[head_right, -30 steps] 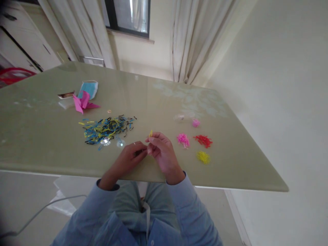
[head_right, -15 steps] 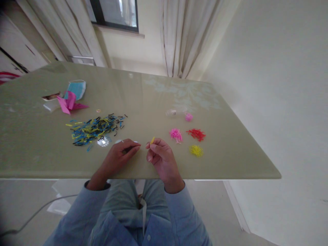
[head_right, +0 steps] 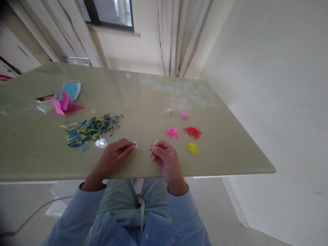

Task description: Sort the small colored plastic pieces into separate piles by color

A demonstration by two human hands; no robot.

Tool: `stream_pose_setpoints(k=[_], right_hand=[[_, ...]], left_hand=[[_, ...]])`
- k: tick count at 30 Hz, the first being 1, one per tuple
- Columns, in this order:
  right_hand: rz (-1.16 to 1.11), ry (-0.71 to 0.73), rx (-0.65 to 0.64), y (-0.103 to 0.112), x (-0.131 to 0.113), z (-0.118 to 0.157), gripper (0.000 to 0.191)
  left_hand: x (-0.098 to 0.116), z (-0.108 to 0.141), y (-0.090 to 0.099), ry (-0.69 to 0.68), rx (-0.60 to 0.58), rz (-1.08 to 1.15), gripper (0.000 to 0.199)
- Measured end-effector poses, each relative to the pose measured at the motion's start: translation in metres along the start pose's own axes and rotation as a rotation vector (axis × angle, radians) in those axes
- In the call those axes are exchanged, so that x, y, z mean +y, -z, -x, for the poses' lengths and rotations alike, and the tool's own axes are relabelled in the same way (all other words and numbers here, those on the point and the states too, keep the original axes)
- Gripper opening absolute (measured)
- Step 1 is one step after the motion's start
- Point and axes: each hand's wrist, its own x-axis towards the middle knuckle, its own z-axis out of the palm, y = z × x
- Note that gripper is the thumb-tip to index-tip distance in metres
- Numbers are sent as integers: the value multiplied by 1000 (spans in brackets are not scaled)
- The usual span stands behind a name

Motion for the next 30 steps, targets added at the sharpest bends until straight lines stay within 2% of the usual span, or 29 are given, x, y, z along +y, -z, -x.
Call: stream_pose_setpoints(k=[5, 10, 13, 18, 26, 28, 30], right_hand=[[279, 175, 265, 40, -16, 7, 26], [821, 369, 565, 91, -34, 17, 27], [1123, 433, 688, 111, -42, 23, 25], [1313, 455, 711, 124, -49, 25, 26], [1263, 543, 690, 122, -41, 31, 24], [1246, 587, 636, 113, -32, 34, 21], [1240, 617, 518, 101, -22, 36, 18]], left_hand=[[-2, 1, 0, -9, 3, 1, 24], [-1, 0, 1, -10, -2, 5, 25], [-1, 1, 1, -1, -10, -4, 26], [-2, 1, 1, 13, -10, -21, 28], [-1, 2, 1, 12, 10, -17, 26], [-1, 2, 1, 14, 29, -10, 25], [-1, 2, 1, 20, 55, -3, 25]])
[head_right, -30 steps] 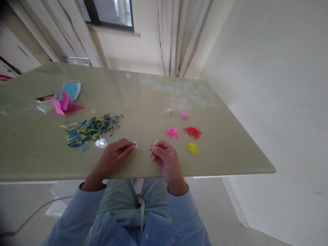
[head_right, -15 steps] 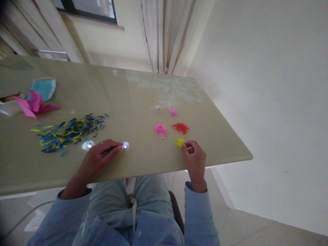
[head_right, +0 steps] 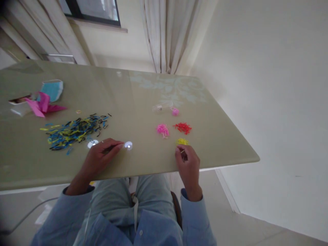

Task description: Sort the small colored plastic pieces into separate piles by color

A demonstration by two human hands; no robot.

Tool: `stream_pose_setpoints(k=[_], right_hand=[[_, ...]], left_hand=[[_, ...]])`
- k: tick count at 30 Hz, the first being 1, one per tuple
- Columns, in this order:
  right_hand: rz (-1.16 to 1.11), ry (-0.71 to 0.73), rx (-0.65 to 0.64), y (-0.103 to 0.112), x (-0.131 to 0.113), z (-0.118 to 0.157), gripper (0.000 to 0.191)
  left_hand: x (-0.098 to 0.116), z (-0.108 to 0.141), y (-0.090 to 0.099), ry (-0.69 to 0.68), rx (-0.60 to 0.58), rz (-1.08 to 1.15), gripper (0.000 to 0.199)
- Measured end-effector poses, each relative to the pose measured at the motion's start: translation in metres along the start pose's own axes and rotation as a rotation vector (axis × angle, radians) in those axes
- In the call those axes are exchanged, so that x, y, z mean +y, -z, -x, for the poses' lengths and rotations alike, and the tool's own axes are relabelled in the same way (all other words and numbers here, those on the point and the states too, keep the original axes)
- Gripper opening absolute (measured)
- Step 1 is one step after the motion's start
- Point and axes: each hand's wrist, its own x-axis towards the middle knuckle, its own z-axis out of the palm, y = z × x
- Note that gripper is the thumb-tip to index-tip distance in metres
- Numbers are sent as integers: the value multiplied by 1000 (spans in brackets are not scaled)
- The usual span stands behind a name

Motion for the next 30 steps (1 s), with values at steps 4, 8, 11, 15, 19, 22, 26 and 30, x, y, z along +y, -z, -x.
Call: stream_pose_setpoints(k=[4, 8, 11, 15, 19, 22, 26, 30], right_hand=[[-63, 169, -190, -19, -17, 9, 19], [-68, 203, -216, -25, -17, 6, 26], [-103, 161, -214, -22, -11, 4, 34], [-151, 129, -226, -20, -5, 7, 39], [-155, 169, -240, -19, -2, 11, 38], [-154, 173, -241, -19, -3, 11, 40], [-119, 160, -232, -19, -4, 12, 43], [-100, 182, -221, -20, -3, 13, 42]], left_hand=[[-1, 2, 1, 15, 74, 12, 24], [-8, 5, 9, 44, 142, -19, 24], [-17, 7, 25, 99, 206, -123, 26], [-31, 9, 58, 215, 318, -324, 28], [-46, 10, 88, 276, 346, -557, 29], [-54, 10, 98, 307, 249, -662, 29], [-56, 7, 98, 356, 171, -710, 29], [-53, 5, 95, 369, 148, -765, 29]])
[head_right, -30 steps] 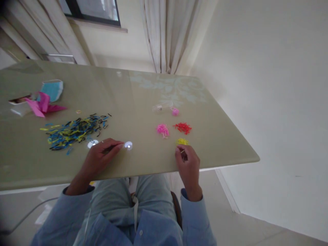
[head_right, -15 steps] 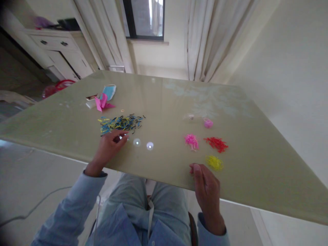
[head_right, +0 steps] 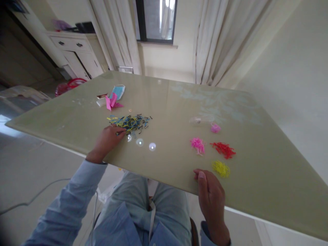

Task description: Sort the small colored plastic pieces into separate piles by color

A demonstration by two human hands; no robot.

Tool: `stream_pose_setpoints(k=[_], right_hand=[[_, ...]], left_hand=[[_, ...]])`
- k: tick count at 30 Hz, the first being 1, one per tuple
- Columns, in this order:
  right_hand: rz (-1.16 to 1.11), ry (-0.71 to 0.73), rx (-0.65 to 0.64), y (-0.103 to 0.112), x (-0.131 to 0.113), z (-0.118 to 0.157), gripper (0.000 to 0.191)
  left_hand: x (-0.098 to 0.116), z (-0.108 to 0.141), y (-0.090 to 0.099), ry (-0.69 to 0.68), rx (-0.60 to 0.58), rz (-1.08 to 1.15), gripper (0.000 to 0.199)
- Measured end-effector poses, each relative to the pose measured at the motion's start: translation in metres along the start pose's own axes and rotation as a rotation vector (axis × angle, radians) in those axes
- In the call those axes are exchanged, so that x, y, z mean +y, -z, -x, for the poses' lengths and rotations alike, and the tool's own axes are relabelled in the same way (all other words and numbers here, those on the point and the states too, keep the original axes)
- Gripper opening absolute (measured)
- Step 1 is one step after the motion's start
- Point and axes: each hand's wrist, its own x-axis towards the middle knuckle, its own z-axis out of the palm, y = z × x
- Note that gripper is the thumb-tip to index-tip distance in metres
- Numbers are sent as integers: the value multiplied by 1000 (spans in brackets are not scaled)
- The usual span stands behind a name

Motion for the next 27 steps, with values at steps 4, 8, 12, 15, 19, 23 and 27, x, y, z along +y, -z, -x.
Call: stream_pose_setpoints(k=[4, 8, 12, 15, 19, 23, 27], right_hand=[[20, 20, 1, 0, 0, 0, 40], [48, 51, -1, 0, 1, 0, 37], [85, 95, -5, -1, 1, -1, 34], [108, 117, -15, -1, 0, -1, 33], [119, 128, -7, -1, 0, -1, 33], [113, 124, -5, -2, -1, -1, 31], [119, 122, -9, -1, -1, -1, 31]], left_hand=[[0, 1, -3, -45, 32, -24, 31], [-3, 2, -6, -85, 79, 55, 31], [-2, 4, -5, -87, 139, 175, 32], [-2, 5, -5, -83, 177, 212, 33], [-4, 8, -8, -68, 189, 207, 33], [-3, 9, -9, -50, 222, 227, 30], [-2, 9, -6, -22, 283, 266, 27]])
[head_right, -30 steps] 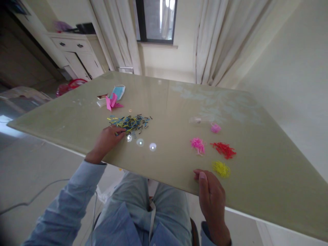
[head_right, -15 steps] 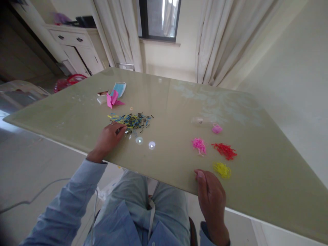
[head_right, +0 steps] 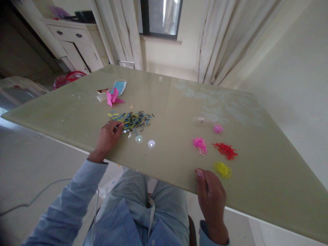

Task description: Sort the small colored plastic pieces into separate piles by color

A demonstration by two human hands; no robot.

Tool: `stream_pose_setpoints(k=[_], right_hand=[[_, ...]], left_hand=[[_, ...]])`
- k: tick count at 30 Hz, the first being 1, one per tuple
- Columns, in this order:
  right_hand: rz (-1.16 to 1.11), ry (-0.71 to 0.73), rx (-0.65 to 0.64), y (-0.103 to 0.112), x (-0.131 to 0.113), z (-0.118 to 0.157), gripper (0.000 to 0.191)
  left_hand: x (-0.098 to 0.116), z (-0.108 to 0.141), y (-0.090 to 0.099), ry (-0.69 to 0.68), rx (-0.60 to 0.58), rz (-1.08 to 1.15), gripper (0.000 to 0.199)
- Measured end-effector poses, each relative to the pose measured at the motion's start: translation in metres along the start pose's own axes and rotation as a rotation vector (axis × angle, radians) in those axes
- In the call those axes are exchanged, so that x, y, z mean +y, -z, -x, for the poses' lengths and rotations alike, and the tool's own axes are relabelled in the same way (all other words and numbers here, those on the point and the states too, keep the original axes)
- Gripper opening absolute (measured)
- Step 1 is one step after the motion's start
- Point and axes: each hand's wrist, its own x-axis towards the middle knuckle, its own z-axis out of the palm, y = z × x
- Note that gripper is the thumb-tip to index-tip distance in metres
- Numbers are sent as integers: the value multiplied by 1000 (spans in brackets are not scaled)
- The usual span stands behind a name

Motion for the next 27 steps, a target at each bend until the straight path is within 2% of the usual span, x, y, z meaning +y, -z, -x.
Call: stream_pose_setpoints(k=[11, 13, 19, 27], right_hand=[[69, 39, 21, -2, 2, 0, 33], [70, 43, 18, -2, 2, 0, 32], [85, 51, 2, -2, 1, -1, 32], [84, 41, 10, -4, 2, 1, 31]], left_hand=[[-10, -2, 3, 48, 19, 30, 25], [-10, -2, 4, 32, -6, 36, 26], [-9, -2, 0, -8, -184, -100, 27], [-8, -4, 0, 22, -191, -143, 25]])
